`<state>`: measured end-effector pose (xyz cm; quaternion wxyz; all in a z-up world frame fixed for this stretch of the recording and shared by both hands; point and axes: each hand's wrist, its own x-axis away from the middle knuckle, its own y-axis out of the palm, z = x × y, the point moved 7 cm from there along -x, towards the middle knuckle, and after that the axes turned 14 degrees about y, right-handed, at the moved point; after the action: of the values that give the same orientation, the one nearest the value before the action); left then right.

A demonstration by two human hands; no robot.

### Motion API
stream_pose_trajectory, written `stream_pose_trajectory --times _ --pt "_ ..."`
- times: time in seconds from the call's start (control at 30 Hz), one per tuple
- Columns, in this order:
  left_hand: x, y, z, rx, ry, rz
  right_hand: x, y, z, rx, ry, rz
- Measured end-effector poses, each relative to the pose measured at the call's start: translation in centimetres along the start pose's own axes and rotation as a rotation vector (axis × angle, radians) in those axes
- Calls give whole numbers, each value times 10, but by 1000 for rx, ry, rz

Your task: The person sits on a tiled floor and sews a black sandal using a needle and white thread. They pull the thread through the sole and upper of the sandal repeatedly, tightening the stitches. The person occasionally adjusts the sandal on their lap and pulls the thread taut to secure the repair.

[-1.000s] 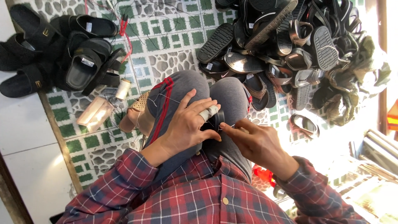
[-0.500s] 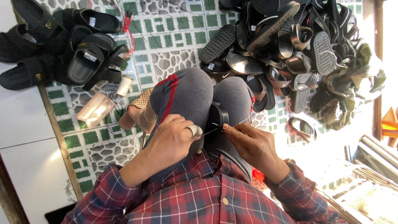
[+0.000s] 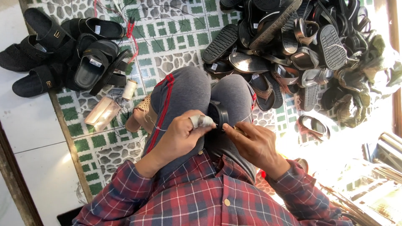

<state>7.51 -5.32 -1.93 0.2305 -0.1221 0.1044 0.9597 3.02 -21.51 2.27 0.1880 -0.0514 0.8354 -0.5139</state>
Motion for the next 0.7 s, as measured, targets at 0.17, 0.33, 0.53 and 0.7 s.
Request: stream_pose_trajectory --times 0.17,0.33,0.53,0.7 --pt "0 2 -15 -423 -45 -99 2 2 5 -21 14 2" --pt "-5 0 -19 -330 -218 -152 8 -6 20 -77 64 -113" --pt "-19 14 2 -805 156 -270 26 -44 55 -92 178 -366" --pt "-4 -4 -9 -1161 246 -385 24 -25 28 -231 203 -407"
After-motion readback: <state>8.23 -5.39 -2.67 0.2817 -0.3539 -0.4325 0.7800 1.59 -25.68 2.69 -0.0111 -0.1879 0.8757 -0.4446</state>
